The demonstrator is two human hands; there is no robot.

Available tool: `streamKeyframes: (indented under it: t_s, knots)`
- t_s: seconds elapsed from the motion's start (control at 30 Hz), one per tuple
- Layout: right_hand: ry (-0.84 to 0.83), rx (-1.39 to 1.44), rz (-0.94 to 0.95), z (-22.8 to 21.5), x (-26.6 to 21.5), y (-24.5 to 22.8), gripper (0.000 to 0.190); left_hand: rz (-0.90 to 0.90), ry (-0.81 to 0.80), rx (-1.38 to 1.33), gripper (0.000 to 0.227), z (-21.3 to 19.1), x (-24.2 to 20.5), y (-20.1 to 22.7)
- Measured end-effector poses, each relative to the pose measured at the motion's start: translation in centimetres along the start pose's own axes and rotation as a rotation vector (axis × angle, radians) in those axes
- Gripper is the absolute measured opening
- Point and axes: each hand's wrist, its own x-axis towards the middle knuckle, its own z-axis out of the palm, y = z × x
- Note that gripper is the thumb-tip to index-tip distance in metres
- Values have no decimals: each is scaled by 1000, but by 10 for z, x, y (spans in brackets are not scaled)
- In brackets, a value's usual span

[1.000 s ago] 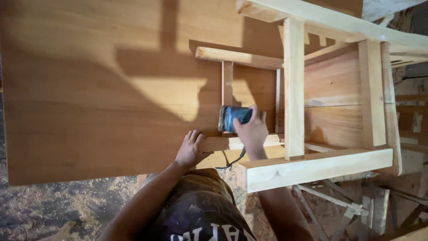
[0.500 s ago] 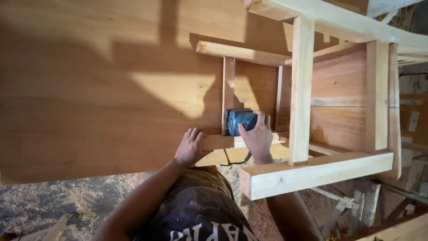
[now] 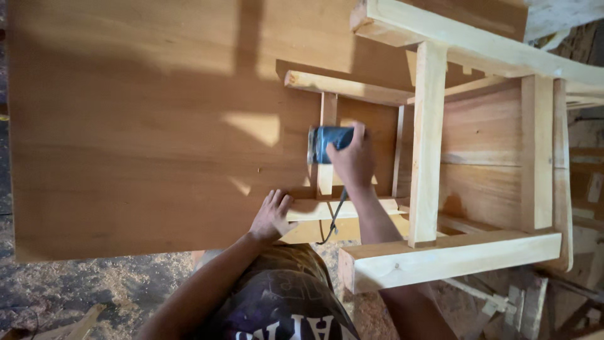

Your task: The person sands the surfaces and joints of a wooden stool using a power sander.

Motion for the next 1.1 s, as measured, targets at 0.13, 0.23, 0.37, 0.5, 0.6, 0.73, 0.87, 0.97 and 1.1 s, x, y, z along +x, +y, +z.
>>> streamKeyframes:
  t_s: [0.13,0.23,0.37,0.5,0.6,0.73,0.87,0.97,1.1]
  knots:
    - [55,-3,-33,-3,40,-13,58,-15,13,47,68,2,-1,3]
    - [55,-53,-19,-1,64,-15,57,-20,21,52,68,2,-1,2]
    - [19,-11,-30,-2,77,-6,57,51,93,56,66,-1,-1,7]
    - [37,31,-28,-11,84,1,56,29,93,6,64,-6,-1,13]
    - [10,15,-23,-14,82,-8,56,33,105,19,65,-6,-2,14]
    - [-89,13,-20,-9,77,-27,59,26,72,38,69,-2,0,11]
    - [16,-6,-65,-7,73,-34,58,14,59,60,68,6,-1,5]
    - [-19,-5,-19,-13,80,-26,61,13,58,71,71,14,-3,-2]
    - [10,-10,-13,-11,82,-24,61,-7,65,90,74,25,-3,-13]
